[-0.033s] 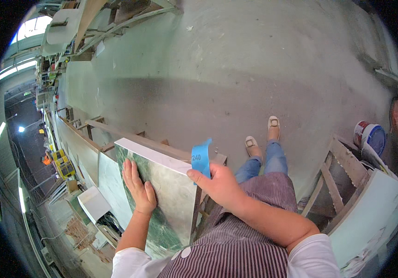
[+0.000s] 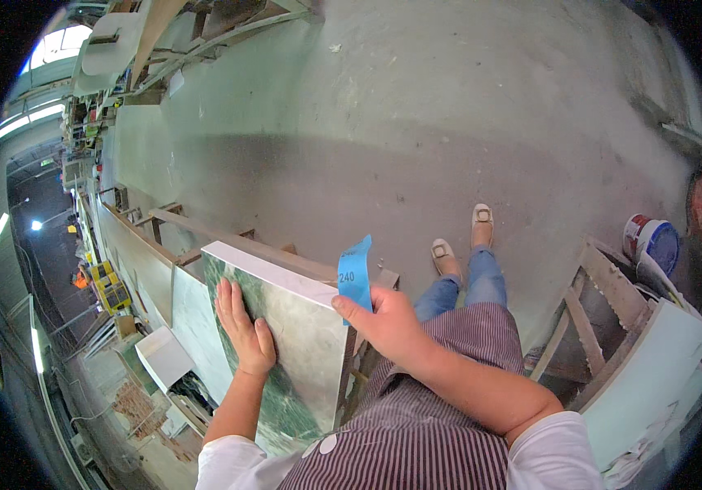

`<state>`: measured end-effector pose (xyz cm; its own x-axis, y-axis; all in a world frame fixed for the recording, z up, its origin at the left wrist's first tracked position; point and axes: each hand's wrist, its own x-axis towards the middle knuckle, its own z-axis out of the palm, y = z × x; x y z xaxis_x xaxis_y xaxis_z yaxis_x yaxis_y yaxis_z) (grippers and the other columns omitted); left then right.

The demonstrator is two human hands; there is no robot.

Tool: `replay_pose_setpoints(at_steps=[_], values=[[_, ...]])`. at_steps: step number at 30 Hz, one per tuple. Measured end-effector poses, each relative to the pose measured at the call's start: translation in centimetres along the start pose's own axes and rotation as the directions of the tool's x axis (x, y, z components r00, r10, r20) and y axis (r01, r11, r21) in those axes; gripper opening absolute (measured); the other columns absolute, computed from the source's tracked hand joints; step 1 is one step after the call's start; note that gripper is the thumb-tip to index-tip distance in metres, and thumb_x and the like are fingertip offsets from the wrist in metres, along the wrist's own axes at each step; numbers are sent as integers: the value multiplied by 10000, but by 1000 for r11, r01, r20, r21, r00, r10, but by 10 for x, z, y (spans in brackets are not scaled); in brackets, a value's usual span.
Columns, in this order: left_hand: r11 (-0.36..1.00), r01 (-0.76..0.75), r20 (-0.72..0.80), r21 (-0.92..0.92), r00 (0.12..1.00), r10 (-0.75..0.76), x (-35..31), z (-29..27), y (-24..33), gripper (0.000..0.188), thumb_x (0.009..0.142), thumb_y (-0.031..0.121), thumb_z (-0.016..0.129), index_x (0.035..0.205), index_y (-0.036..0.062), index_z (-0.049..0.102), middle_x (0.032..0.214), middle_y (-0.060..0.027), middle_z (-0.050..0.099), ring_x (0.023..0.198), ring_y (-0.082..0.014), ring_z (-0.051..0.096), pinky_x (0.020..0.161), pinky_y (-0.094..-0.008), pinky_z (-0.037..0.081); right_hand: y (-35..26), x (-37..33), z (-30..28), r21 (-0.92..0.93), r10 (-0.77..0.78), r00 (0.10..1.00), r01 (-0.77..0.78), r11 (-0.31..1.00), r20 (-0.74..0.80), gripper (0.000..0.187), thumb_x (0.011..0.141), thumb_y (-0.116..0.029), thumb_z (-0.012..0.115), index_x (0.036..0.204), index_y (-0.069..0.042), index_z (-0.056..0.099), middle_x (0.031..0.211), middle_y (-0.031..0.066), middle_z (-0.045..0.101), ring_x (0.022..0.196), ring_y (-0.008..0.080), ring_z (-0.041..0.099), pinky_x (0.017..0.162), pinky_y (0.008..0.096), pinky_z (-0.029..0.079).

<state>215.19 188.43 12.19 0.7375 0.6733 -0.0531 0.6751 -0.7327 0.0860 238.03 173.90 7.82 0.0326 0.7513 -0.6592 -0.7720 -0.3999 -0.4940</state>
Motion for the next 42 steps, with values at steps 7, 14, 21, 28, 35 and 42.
replay_pose_setpoints(at_steps=[7, 14, 21, 28, 35, 42], values=[[1000, 21, -4, 17, 1000, -21, 0, 1, -1, 647, 878, 269, 420, 1441, -22, 290, 1510, -243, 260, 1412, -410, 212, 1141, -550, 101, 6, 8, -5, -34, 88, 994, -91, 995, -65, 319, 922, -347, 642, 835, -40, 644, 715, -57, 545, 650, 31, 461, 560, 218, 366], [1000, 19, -3, 13, 1000, -19, 4, 2, -1, 653, 877, 278, 419, 1444, -19, 287, 1512, -242, 257, 1414, -408, 209, 1141, -550, 99, 12, 10, -4, -48, -19, 995, 15, 999, -96, 306, 931, -327, 631, 819, -43, 630, 703, -60, 530, 639, 34, 451, 549, 232, 372], [1000, 15, 5, 16, 1000, -15, 3, 1, -1, 660, 874, 276, 420, 1446, -23, 281, 1512, -246, 254, 1414, -409, 209, 1142, -548, 94, 8, 3, 2, -111, -103, 990, 92, 990, -93, 314, 937, -320, 624, 810, -33, 619, 700, -56, 523, 644, 37, 440, 552, 237, 373], [999, 26, 16, 19, 1000, -27, -1, -1, 0, 662, 868, 269, 424, 1448, -16, 282, 1514, -245, 249, 1418, -403, 203, 1145, -545, 89, 21, 8, -4, -188, -134, 986, 113, 976, -103, 281, 948, -292, 602, 822, -42, 623, 702, -57, 523, 634, 32, 433, 542, 229, 355], [991, 132, 11, 13, 991, -132, 3, 3, 11, 696, 859, 239, 456, 1466, -21, 234, 1520, -250, 228, 1421, -415, 184, 1144, -556, 74, 38, 20, -56, -271, -186, 937, 104, 957, -297, 269, 946, -308, 604, 841, -60, 609, 706, -57, 536, 625, 38, 439, 534, 240, 356], [908, -238, 186, -346, 931, 315, 11, 13, 139, 562, 813, 167, 618, 1322, -1, 449, 1412, -238, 395, 1323, -414, 359, 1079, -562, 265, 2, 16, -90, -68, -238, 906, 229, 971, -349, 179, 954, -237, 590, 835, -105, 571, 706, -83, 494, 608, 18, 400, 519, 223, 320]])
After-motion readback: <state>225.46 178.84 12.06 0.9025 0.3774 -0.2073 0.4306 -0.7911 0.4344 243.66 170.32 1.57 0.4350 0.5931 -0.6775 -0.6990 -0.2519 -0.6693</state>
